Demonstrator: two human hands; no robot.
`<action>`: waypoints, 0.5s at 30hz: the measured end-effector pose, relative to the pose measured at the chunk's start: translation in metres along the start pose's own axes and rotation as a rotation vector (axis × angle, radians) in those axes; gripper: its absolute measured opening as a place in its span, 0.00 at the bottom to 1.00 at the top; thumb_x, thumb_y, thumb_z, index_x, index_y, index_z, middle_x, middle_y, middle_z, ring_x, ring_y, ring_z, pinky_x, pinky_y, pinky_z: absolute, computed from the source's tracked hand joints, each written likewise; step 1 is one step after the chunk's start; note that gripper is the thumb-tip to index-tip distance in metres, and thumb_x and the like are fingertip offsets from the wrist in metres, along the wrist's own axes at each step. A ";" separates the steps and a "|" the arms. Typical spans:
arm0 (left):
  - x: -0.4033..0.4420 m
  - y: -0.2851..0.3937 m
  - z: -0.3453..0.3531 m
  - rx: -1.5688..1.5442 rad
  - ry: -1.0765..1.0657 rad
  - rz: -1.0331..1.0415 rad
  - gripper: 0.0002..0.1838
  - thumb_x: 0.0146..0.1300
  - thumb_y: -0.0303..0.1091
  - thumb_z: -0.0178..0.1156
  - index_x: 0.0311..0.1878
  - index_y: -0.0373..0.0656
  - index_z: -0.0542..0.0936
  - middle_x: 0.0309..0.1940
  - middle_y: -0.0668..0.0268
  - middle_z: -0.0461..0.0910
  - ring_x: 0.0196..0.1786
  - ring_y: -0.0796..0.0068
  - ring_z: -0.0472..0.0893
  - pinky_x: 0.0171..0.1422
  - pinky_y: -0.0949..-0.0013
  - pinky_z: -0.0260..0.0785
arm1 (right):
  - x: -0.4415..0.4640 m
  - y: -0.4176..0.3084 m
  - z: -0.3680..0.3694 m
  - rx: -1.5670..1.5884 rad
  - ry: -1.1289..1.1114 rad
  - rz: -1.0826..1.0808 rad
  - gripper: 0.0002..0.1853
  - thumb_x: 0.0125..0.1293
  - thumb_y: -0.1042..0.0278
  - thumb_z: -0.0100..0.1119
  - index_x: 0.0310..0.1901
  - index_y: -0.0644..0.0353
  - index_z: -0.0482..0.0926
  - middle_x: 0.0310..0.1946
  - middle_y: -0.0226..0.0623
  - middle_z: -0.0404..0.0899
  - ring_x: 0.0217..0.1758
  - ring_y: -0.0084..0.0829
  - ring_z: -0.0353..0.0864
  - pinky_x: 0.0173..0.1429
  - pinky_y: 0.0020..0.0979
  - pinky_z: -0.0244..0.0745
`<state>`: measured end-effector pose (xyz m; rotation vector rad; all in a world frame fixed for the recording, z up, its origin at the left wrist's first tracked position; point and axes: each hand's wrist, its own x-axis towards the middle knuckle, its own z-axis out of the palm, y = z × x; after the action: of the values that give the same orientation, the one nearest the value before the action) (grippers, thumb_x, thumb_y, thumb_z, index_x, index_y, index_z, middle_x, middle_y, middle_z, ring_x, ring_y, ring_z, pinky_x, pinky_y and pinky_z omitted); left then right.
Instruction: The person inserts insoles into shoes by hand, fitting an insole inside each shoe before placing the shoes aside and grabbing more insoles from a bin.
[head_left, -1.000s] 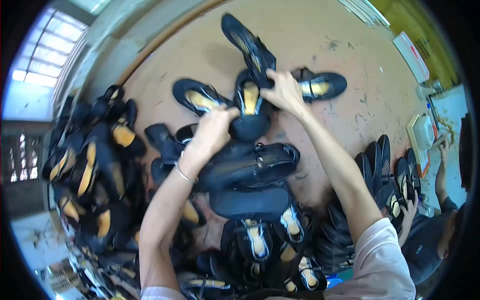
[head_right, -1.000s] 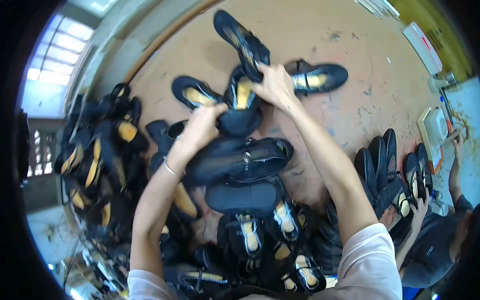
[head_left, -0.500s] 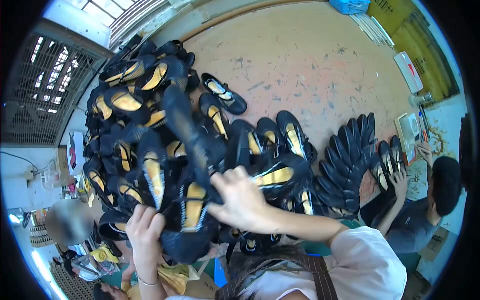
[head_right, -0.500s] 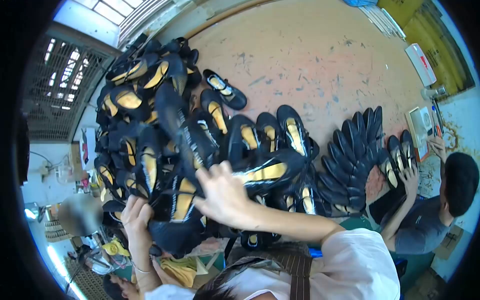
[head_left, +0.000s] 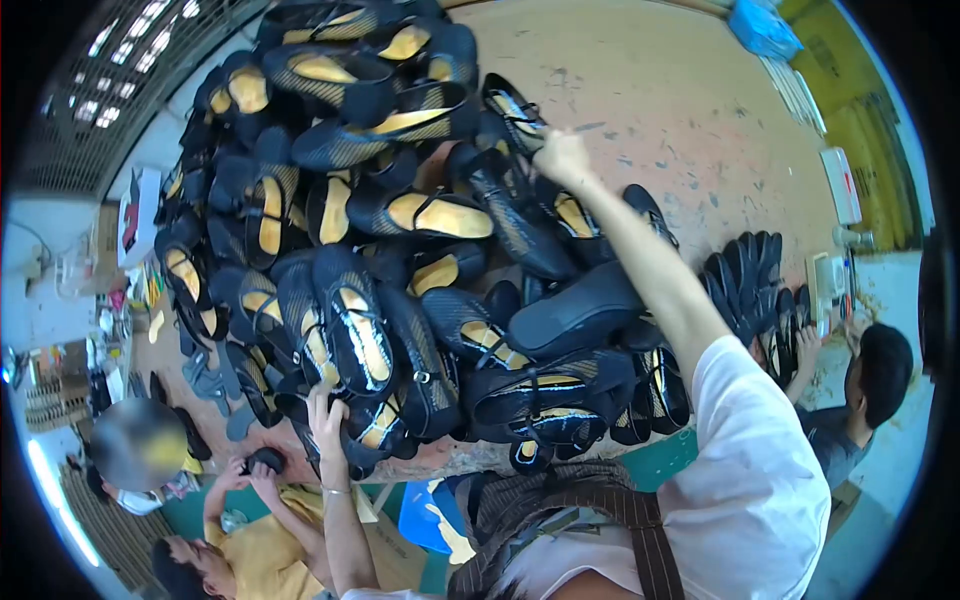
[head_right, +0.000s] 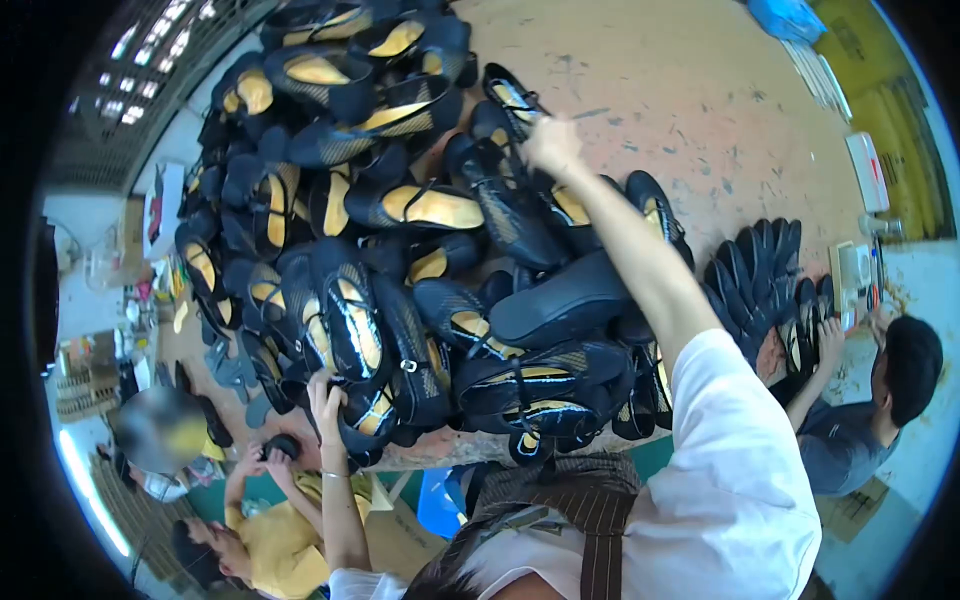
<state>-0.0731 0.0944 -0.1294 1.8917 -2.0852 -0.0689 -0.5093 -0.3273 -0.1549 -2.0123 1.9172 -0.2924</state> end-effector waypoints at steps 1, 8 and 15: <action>-0.003 -0.005 0.007 0.070 0.076 0.032 0.11 0.44 0.17 0.64 0.31 0.38 0.72 0.54 0.53 0.76 0.59 0.50 0.75 0.56 0.61 0.71 | 0.025 0.011 0.014 -0.024 -0.019 0.040 0.19 0.58 0.52 0.69 0.44 0.58 0.88 0.45 0.56 0.85 0.47 0.54 0.87 0.49 0.50 0.83; -0.013 0.013 -0.010 0.199 0.125 -0.368 0.37 0.58 0.18 0.65 0.72 0.42 0.66 0.77 0.45 0.59 0.76 0.39 0.63 0.79 0.49 0.58 | 0.062 0.056 0.032 -0.199 -0.149 0.169 0.36 0.52 0.45 0.75 0.62 0.54 0.80 0.47 0.48 0.88 0.51 0.45 0.88 0.49 0.43 0.84; -0.032 0.034 -0.014 0.071 0.225 -0.536 0.33 0.69 0.28 0.59 0.76 0.39 0.63 0.79 0.45 0.55 0.80 0.43 0.56 0.83 0.51 0.49 | -0.032 0.038 -0.112 0.546 0.191 0.108 0.18 0.63 0.63 0.73 0.49 0.64 0.83 0.37 0.37 0.85 0.26 0.21 0.80 0.31 0.21 0.74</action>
<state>-0.0998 0.1327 -0.1143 2.3289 -1.4134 0.0925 -0.5895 -0.3083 -0.0635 -1.5588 1.7881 -0.8977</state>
